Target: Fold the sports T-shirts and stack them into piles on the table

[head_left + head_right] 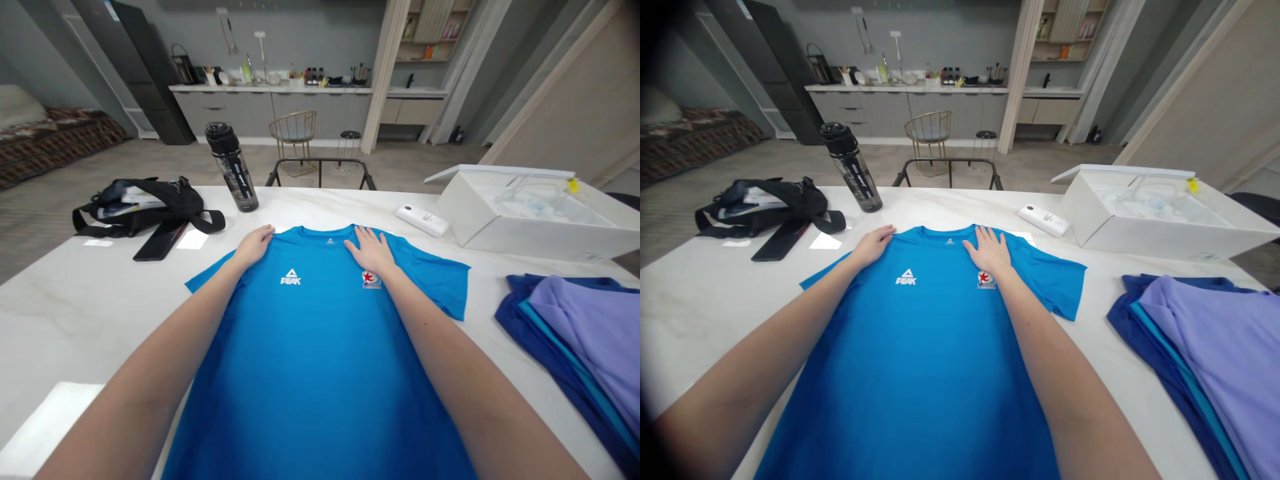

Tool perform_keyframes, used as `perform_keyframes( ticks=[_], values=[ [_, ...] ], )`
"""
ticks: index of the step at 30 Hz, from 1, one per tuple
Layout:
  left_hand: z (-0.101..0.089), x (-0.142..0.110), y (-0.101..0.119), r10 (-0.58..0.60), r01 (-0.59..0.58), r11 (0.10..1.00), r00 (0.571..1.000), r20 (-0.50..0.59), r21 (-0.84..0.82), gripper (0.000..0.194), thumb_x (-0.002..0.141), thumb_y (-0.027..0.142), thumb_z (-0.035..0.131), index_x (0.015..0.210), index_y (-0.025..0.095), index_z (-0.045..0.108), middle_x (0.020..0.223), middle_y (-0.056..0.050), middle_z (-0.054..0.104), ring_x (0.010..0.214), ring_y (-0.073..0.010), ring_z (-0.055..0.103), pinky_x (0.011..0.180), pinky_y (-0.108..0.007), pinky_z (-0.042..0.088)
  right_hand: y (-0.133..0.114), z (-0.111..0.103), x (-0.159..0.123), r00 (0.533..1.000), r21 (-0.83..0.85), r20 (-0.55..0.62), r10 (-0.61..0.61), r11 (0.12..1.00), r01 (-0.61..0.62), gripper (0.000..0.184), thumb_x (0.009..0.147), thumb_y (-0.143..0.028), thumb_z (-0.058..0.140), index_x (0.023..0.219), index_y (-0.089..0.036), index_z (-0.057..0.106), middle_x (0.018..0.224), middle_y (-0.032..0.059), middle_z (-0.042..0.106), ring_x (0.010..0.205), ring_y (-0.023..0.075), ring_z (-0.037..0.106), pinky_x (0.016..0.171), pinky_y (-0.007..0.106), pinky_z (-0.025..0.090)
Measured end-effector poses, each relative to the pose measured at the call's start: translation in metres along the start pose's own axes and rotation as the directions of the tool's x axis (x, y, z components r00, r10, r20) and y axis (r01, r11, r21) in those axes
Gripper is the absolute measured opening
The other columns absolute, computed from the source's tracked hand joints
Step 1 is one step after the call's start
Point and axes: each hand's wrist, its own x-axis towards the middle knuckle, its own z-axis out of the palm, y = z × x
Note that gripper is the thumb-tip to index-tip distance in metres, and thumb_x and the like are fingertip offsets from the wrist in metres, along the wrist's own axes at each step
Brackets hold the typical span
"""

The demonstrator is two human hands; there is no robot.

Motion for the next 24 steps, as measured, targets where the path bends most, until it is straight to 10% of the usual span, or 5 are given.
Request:
perform_keyframes(
  ticks=[7, 18, 24],
  values=[
    [-0.011, 0.004, 0.006, -0.142, 0.141, 0.988, 0.99, 0.013, 0.066, 0.032, 0.097, 0.043, 0.045, 0.107, 0.026, 0.07, 0.113, -0.007, 0.075, 0.115, -0.0291, 0.063, 0.106, -0.048, 0.038, 0.001, -0.002, 0.0, 1.0, -0.015, 0.006, -0.009, 1.0, 0.009, 0.079, 0.101, -0.068, 0.015, 0.164, -0.019, 0.022, 0.169, 0.007, 0.02, 0.157, 0.0256, 0.015, 0.126, 0.053, 0.009],
    [-0.007, 0.02, 0.028, -0.399, 0.415, 0.891, 0.91, -0.116, 0.185, 0.037, 0.101, 0.033, 0.035, 0.115, 0.015, 0.064, 0.122, -0.022, 0.069, 0.124, -0.0379, 0.057, 0.101, -0.056, 0.037, -0.002, -0.003, -0.002, 1.0, -0.039, 0.0, -0.003, 0.999, 0.003, 0.079, 0.102, -0.066, 0.018, 0.164, -0.017, 0.021, 0.169, 0.0085, 0.019, 0.157, 0.0258, 0.015, 0.126, 0.054, 0.009],
    [0.006, -0.009, 0.071, 0.066, 0.041, 0.925, 0.962, -0.265, 0.378, 0.039, 0.102, 0.027, 0.035, 0.125, 0.011, 0.061, 0.132, -0.023, 0.061, 0.128, -0.0352, 0.053, 0.108, -0.053, 0.035, 0.001, 0.0, -0.001, 1.0, -0.008, -0.026, -0.014, 1.0, 0.014, 0.078, 0.102, -0.066, 0.022, 0.163, -0.017, 0.022, 0.169, 0.0096, 0.021, 0.157, 0.0257, 0.015, 0.126, 0.055, 0.009]
  ],
)
